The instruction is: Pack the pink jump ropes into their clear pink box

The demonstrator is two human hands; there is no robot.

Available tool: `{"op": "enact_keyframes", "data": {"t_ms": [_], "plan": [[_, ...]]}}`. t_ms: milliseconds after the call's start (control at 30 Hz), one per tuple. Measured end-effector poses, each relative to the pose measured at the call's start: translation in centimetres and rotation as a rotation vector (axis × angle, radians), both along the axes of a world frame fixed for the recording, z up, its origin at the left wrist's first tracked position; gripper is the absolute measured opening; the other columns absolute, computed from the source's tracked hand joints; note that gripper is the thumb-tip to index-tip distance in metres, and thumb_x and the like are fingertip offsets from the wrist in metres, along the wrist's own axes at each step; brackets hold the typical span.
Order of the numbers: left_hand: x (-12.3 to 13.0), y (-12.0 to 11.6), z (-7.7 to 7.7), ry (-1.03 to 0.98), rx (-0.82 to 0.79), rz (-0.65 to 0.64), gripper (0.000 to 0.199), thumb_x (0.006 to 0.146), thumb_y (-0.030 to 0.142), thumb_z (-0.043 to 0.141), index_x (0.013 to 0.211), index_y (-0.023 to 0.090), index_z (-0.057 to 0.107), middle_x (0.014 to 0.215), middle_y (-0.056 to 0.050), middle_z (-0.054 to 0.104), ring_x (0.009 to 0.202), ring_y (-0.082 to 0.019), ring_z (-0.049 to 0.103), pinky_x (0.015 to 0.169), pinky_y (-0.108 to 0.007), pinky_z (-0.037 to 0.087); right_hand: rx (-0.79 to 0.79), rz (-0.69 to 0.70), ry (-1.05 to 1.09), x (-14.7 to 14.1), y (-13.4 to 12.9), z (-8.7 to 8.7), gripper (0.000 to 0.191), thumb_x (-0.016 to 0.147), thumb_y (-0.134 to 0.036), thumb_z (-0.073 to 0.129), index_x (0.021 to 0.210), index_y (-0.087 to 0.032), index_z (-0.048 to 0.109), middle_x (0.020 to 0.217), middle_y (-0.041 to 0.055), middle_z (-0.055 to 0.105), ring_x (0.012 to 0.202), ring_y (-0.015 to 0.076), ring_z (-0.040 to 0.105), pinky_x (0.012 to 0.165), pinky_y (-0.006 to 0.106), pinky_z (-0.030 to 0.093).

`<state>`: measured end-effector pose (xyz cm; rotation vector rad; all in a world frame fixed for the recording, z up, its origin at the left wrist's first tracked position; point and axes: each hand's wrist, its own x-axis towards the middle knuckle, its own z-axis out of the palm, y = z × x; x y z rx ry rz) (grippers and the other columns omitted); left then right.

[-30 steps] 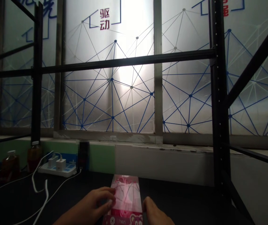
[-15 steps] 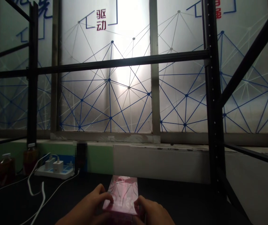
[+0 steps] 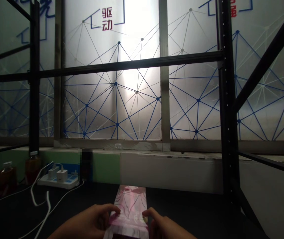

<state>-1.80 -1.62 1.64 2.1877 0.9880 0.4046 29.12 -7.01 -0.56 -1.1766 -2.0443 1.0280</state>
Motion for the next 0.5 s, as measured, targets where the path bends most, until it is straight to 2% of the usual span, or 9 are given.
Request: {"op": "enact_keyframes", "data": {"t_ms": [100, 167, 233, 333, 400, 500], "plan": [[-0.7, 0.9, -0.7, -0.031, -0.108, -0.023, 0.072, 0.068, 0.032, 0.081, 0.136, 0.023, 0.061, 0.094, 0.0, 0.067, 0.082, -0.018, 0.065, 0.069, -0.023, 0.047, -0.038, 0.057, -0.018, 0.4, -0.1, 0.5, 0.061, 0.074, -0.024, 0.061, 0.134, -0.021, 0.053, 0.1, 0.0042, 0.071, 0.084, 0.021, 0.069, 0.072, 0.028, 0.049], [-0.9, 1.2, -1.0, -0.035, -0.128, -0.033, 0.077, 0.066, 0.032, 0.082, 0.139, 0.024, 0.059, 0.095, 0.0, 0.069, 0.083, -0.019, 0.066, 0.069, -0.022, 0.048, -0.038, 0.032, -0.05, 0.5, -0.1, 0.4, 0.064, 0.072, -0.023, 0.064, 0.135, -0.022, 0.054, 0.1, 0.004, 0.071, 0.083, 0.021, 0.069, 0.07, 0.027, 0.049], [-0.7, 1.0, -0.9, -0.011, -0.048, -0.028, 0.071, 0.07, 0.034, 0.082, 0.137, 0.024, 0.061, 0.093, 0.001, 0.07, 0.082, -0.018, 0.066, 0.067, -0.021, 0.047, 0.015, -0.039, -0.081, 0.3, -0.1, 0.1, 0.059, 0.071, -0.024, 0.07, 0.129, -0.023, 0.059, 0.098, 0.0032, 0.072, 0.082, 0.0209, 0.068, 0.069, 0.027, 0.048], [-0.1, 0.2, -0.3, 0.049, 0.121, 0.023, 0.047, 0.082, 0.035, 0.073, 0.127, 0.024, 0.068, 0.085, 0.002, 0.069, 0.073, -0.015, 0.062, 0.062, -0.019, 0.042, 0.104, -0.121, -0.113, -0.3, 0.0, -0.4, 0.049, 0.075, -0.025, 0.072, 0.122, -0.024, 0.062, 0.095, 0.0015, 0.074, 0.079, 0.0202, 0.067, 0.068, 0.025, 0.048], [0.4, -0.3, -0.1, 0.083, 0.187, 0.058, 0.038, 0.086, 0.029, 0.067, 0.124, 0.025, 0.07, 0.08, 0.003, 0.067, 0.07, -0.014, 0.059, 0.061, -0.02, 0.04, 0.169, -0.155, -0.16, -0.7, 0.1, -0.6, 0.046, 0.076, -0.022, 0.072, 0.121, -0.025, 0.063, 0.098, 0.0012, 0.074, 0.079, 0.0199, 0.068, 0.069, 0.026, 0.048], [1.0, -0.6, -0.1, 0.127, 0.312, 0.099, 0.035, 0.084, 0.019, 0.065, 0.117, 0.028, 0.074, 0.082, 0.002, 0.065, 0.075, -0.016, 0.06, 0.068, -0.022, 0.042, 0.29, -0.209, -0.303, -1.5, 0.3, -0.7, 0.037, 0.077, -0.017, 0.07, 0.113, -0.022, 0.065, 0.101, 0.0026, 0.073, 0.08, 0.0212, 0.069, 0.071, 0.029, 0.048]]}}
